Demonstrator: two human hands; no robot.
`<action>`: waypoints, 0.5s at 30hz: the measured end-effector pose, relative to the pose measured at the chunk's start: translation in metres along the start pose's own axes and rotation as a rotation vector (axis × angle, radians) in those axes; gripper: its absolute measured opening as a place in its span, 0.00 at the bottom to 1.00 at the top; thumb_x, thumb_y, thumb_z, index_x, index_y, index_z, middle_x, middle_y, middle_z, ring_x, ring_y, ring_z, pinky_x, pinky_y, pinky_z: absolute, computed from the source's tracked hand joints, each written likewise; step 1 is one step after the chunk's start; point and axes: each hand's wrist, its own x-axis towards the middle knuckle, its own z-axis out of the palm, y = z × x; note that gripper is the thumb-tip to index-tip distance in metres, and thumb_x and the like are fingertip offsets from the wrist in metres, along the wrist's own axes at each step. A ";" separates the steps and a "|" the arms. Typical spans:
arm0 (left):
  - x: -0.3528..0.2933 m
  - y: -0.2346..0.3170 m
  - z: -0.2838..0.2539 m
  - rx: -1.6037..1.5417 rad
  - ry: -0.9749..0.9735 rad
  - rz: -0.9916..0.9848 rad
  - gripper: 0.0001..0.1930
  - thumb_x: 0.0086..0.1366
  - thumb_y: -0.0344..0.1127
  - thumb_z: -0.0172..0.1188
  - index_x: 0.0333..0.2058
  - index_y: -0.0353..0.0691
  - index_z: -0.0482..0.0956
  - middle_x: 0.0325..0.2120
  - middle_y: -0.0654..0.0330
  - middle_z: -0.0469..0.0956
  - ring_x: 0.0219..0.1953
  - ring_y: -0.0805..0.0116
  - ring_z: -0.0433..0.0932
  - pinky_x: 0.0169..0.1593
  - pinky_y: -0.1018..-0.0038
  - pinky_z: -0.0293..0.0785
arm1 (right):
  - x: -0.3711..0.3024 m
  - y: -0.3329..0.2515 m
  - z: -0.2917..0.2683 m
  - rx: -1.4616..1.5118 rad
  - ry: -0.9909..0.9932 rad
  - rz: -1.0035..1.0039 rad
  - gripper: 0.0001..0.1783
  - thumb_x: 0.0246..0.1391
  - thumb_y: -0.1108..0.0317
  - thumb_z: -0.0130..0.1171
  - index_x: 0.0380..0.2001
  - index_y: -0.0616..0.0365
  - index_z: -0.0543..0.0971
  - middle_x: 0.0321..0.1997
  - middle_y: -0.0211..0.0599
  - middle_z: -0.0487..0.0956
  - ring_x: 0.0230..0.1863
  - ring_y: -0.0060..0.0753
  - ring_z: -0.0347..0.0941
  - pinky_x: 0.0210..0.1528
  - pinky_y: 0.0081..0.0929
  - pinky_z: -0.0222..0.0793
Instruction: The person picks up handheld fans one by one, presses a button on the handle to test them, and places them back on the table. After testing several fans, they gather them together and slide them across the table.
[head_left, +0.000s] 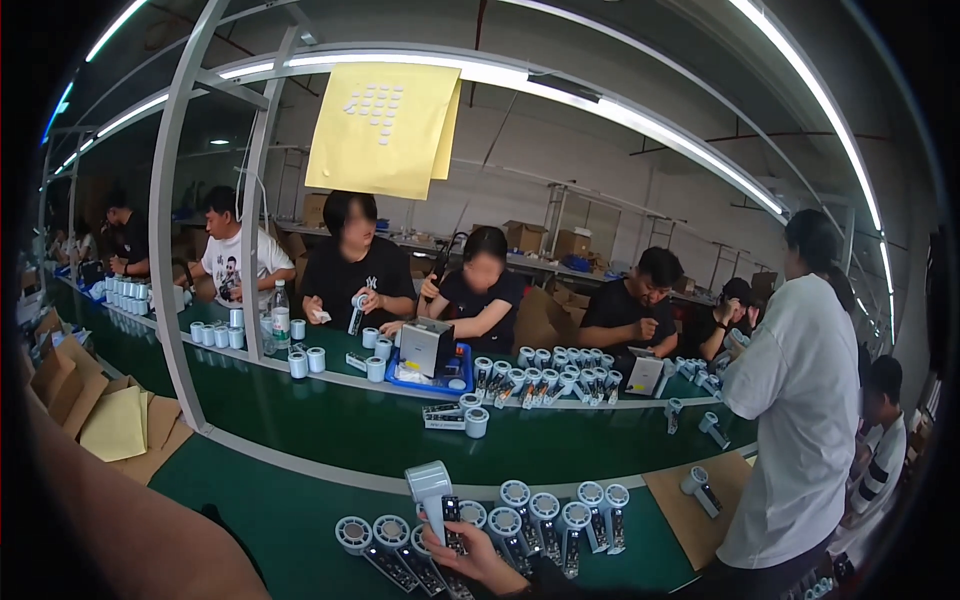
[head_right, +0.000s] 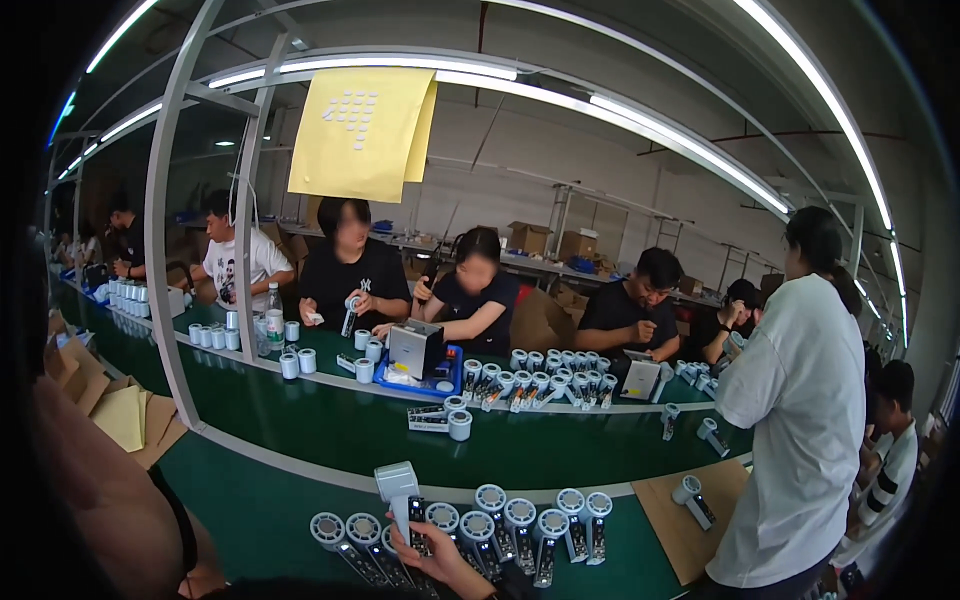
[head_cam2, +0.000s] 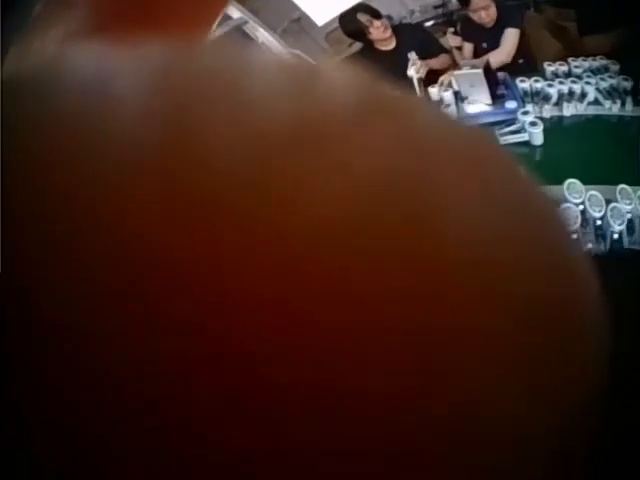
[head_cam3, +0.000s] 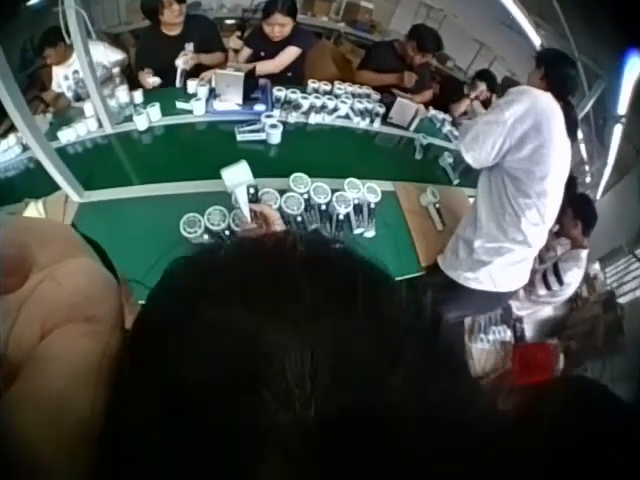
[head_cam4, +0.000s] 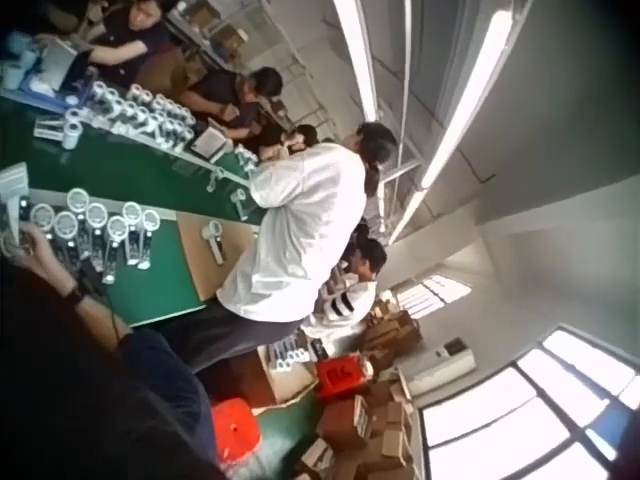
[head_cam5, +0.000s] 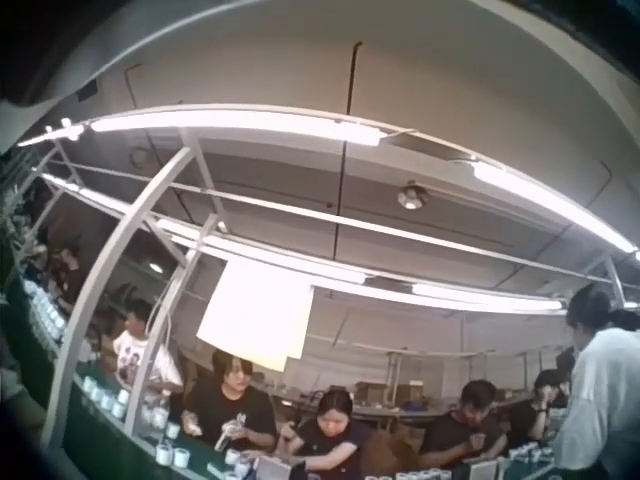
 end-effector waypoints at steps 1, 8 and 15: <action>-0.003 0.001 -0.006 0.000 0.014 -0.033 0.13 0.59 0.31 0.56 0.44 0.44 0.72 0.38 0.66 0.72 0.39 0.78 0.67 0.43 0.75 0.59 | 0.001 -0.004 0.003 -0.014 0.022 -0.005 0.25 0.59 0.61 0.43 0.56 0.66 0.60 0.30 0.34 0.64 0.20 0.18 0.57 0.20 0.15 0.54; -0.055 0.005 0.010 -0.019 0.126 -0.313 0.13 0.59 0.29 0.56 0.44 0.45 0.73 0.38 0.68 0.73 0.41 0.79 0.67 0.45 0.74 0.58 | 0.006 -0.011 0.006 -0.040 0.067 0.000 0.25 0.59 0.61 0.44 0.56 0.65 0.61 0.30 0.34 0.64 0.20 0.19 0.58 0.19 0.16 0.55; -0.069 0.029 0.002 0.005 0.144 -0.498 0.13 0.59 0.27 0.56 0.44 0.46 0.74 0.39 0.69 0.73 0.42 0.80 0.67 0.47 0.74 0.57 | 0.001 -0.015 0.009 0.000 0.068 -0.034 0.25 0.59 0.61 0.44 0.55 0.65 0.62 0.29 0.34 0.65 0.20 0.20 0.58 0.18 0.17 0.55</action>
